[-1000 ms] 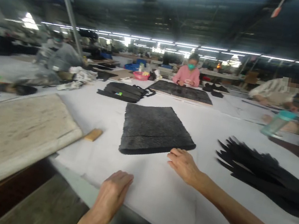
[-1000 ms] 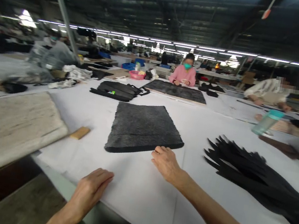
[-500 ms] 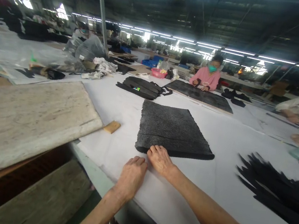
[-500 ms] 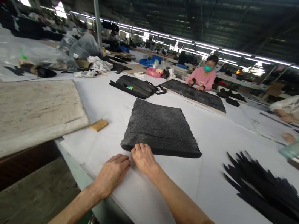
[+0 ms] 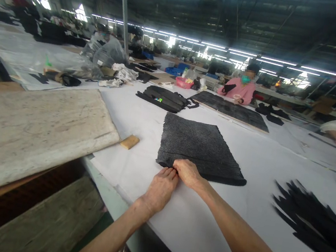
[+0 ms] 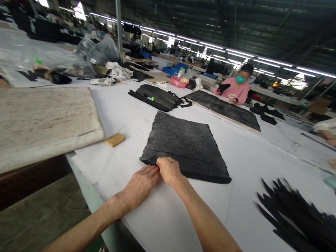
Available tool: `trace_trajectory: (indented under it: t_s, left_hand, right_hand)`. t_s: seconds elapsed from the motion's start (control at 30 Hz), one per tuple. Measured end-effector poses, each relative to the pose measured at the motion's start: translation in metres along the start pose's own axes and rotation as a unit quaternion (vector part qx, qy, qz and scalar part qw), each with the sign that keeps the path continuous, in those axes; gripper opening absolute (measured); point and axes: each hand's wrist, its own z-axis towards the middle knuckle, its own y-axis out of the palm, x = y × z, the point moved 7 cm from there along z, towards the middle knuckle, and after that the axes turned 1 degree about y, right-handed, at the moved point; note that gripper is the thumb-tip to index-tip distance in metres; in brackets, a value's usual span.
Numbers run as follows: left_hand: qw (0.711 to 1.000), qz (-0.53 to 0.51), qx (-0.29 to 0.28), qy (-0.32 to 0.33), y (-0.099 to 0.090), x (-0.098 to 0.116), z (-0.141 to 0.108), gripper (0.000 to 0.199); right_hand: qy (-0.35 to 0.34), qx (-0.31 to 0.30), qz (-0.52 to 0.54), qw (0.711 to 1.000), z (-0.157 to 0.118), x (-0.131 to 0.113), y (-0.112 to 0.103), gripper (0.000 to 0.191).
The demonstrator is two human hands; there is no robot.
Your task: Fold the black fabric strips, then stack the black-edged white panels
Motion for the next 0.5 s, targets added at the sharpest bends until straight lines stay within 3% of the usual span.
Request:
trace_trajectory:
  t_s: [0.1, 0.3, 0.4, 0.5]
  left_hand:
    - [0.999, 0.026, -0.019, -0.039, 0.003, -0.005, -0.002, 0.032]
    - [0.994, 0.035, -0.002, -0.107, 0.006, -0.014, -0.006, 0.033]
    - [0.994, 0.039, -0.011, -0.102, 0.009, -0.015, -0.004, 0.035]
    - [0.993, 0.055, -0.024, -0.102, 0.009, -0.014, -0.003, 0.038]
  right_hand:
    - [0.011, 0.013, 0.000, 1.000, -0.002, -0.002, 0.000, 0.023]
    - [0.063, 0.072, 0.058, 0.994, 0.001, 0.005, -0.001, 0.023]
    - [0.127, 0.134, 0.124, 0.975, -0.001, 0.036, -0.008, 0.023]
    - [0.188, 0.203, 0.218, 0.936, -0.018, 0.084, -0.021, 0.024]
